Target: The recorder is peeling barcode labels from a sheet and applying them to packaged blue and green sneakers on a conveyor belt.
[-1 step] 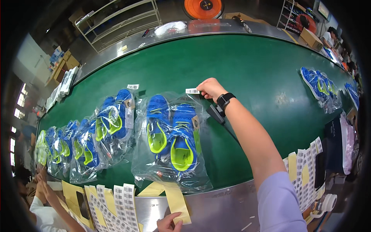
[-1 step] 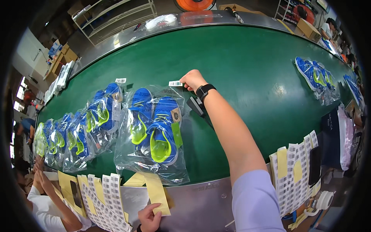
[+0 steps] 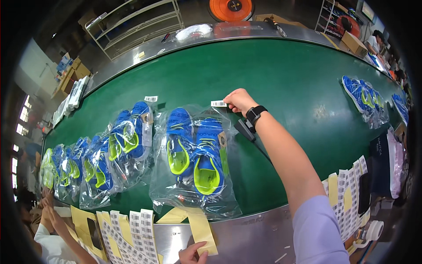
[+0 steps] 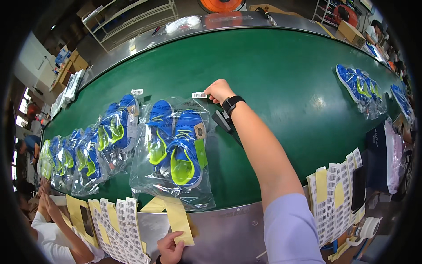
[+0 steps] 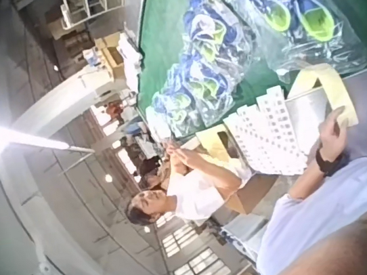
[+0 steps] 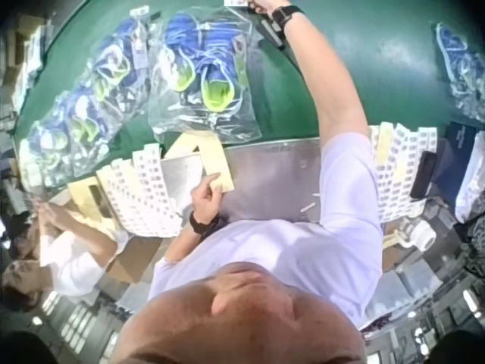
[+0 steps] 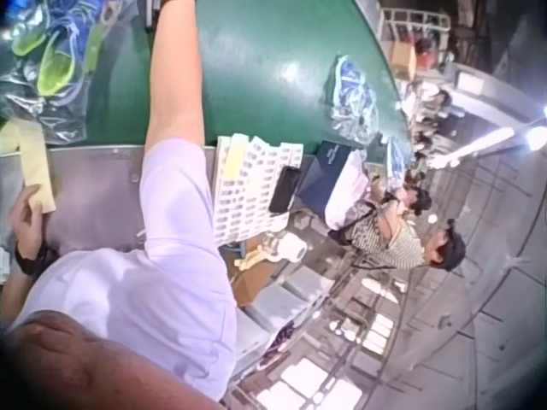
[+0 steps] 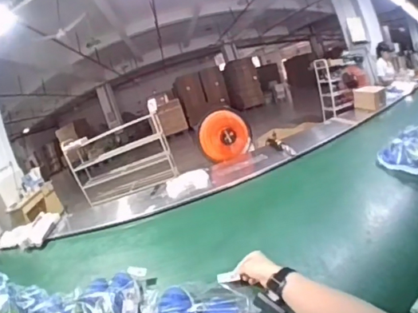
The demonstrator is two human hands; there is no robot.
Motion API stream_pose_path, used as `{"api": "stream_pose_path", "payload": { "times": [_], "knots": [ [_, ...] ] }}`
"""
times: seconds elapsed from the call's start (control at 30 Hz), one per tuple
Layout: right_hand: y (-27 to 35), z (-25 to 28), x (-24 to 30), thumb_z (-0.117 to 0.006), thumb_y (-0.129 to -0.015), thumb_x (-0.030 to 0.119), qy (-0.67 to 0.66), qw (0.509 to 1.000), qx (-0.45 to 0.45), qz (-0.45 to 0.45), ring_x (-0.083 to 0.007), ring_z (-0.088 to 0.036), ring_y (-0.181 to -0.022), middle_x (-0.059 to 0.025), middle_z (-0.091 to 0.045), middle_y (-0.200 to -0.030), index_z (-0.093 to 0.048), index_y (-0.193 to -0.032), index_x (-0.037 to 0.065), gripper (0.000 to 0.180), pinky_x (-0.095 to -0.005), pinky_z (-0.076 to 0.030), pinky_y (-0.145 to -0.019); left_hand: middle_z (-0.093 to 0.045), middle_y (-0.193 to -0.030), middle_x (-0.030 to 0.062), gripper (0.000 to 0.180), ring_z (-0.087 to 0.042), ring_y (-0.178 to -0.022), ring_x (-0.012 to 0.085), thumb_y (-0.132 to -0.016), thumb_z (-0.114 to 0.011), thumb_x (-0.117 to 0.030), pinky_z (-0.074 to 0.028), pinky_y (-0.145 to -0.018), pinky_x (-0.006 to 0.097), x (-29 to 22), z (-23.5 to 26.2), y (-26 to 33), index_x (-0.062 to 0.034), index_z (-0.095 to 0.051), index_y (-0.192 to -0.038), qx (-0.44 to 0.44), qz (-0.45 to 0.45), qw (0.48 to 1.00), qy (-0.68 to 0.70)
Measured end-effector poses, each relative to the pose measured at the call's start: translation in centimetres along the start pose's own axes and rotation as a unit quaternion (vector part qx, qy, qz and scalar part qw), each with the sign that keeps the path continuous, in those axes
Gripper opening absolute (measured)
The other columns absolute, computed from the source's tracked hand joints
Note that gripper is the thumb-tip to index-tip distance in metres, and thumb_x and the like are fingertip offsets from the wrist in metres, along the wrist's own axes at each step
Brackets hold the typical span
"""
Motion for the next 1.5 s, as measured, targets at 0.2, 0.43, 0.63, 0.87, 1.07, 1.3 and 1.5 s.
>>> {"api": "stream_pose_path", "payload": {
  "times": [0.2,0.43,0.63,0.87,1.07,1.3,1.5],
  "knots": [
    [0.4,-0.5,1.4,-0.079,-0.069,0.017,0.265,0.957,-0.077,0.09,-0.0315,-0.069,-0.074,-0.0198,-0.07,-0.083,-0.07,-0.068,0.0,0.02,-0.0409,-0.055,-0.069,-0.063,-0.079,0.0066,0.026,-0.045,-0.058,0.0094,-0.087,-0.065,-0.008,-0.036,-0.052,0.025,-0.7,-0.6,-0.2,0.0033,-0.065,-0.11,0.007,-0.021,1.0,0.004],
    [4.0,-3.6,3.4,-0.083,-0.071,0.033,0.468,0.877,-0.085,0.065,-0.0325,-0.062,-0.111,-0.0165,-0.058,-0.126,-0.07,-0.106,0.006,0.047,-0.0425,-0.053,-0.092,-0.069,-0.089,0.0125,0.027,-0.061,-0.074,0.0161,-0.088,-0.065,-0.012,-0.048,-0.068,0.028,-0.1,-1.1,0.2,0.0032,-0.065,-0.11,0.014,-0.009,1.0,0.001],
    [4.4,3.7,2.2,-0.072,-0.074,0.018,0.368,0.912,-0.181,0.028,-0.035,-0.069,-0.095,-0.0232,-0.068,-0.104,-0.068,-0.099,0.0,0.031,-0.0443,-0.056,-0.081,-0.063,-0.095,0.0045,0.025,-0.058,-0.076,0.0073,-0.087,-0.061,0.006,-0.046,-0.066,0.02,1.6,-2.3,0.2,0.0063,-0.062,-0.112,0.015,-0.006,0.993,0.117],
    [19.0,-1.7,-1.9,-0.064,-0.092,0.014,-0.058,0.993,0.102,-0.004,-0.0106,-0.06,-0.074,-0.0019,-0.062,-0.085,-0.059,-0.094,0.006,0.01,-0.0248,-0.05,-0.062,-0.053,-0.062,-0.0009,0.019,-0.044,-0.052,0.0051,-0.088,-0.067,-0.012,-0.035,-0.048,0.023,2.4,-1.2,0.6,-0.0072,-0.069,-0.106,-0.032,-0.012,0.998,0.057],
    [40.8,-6.9,-4.9,-0.056,-0.097,0.02,-0.321,0.901,0.278,-0.094,-0.0145,-0.046,-0.077,-0.0049,-0.047,-0.087,-0.046,-0.099,0.006,0.018,-0.028,-0.042,-0.065,-0.06,-0.065,0.0069,0.016,-0.054,-0.053,0.0124,-0.088,-0.067,-0.017,-0.043,-0.052,0.029,0.0,-1.4,0.0,-0.0071,-0.068,-0.102,-0.025,-0.104,0.991,0.086],
    [42.3,-7.1,-10.8,-0.041,-0.104,0.021,-0.609,0.727,0.253,-0.193,-0.0148,-0.042,-0.077,-0.0052,-0.045,-0.092,-0.053,-0.108,0.001,0.024,-0.0279,-0.039,-0.068,-0.063,-0.071,0.0014,0.019,-0.055,-0.062,0.0069,-0.092,-0.065,-0.021,-0.045,-0.058,0.024,-2.6,4.1,7.2,-0.002,-0.067,-0.094,0.167,-0.083,0.974,0.131],
    [41.5,-6.3,-12.2,-0.048,-0.102,0.015,-0.442,0.866,0.223,-0.064,-0.0147,-0.045,-0.079,-0.005,-0.05,-0.09,-0.053,-0.106,0.002,0.015,-0.0278,-0.04,-0.07,-0.061,-0.069,-0.0014,0.029,-0.057,-0.064,0.007,-0.09,-0.064,-0.031,-0.049,-0.057,0.023,17.1,9.9,23.2,-0.0028,-0.07,-0.088,0.264,0.398,0.876,0.069]
  ]
}}
Point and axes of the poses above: each hand's wrist, its own y-axis away from the middle knuckle, its own z-axis out of the back of the hand, x = y × z, the point moved 10 cm from there along -y, towards the middle knuckle
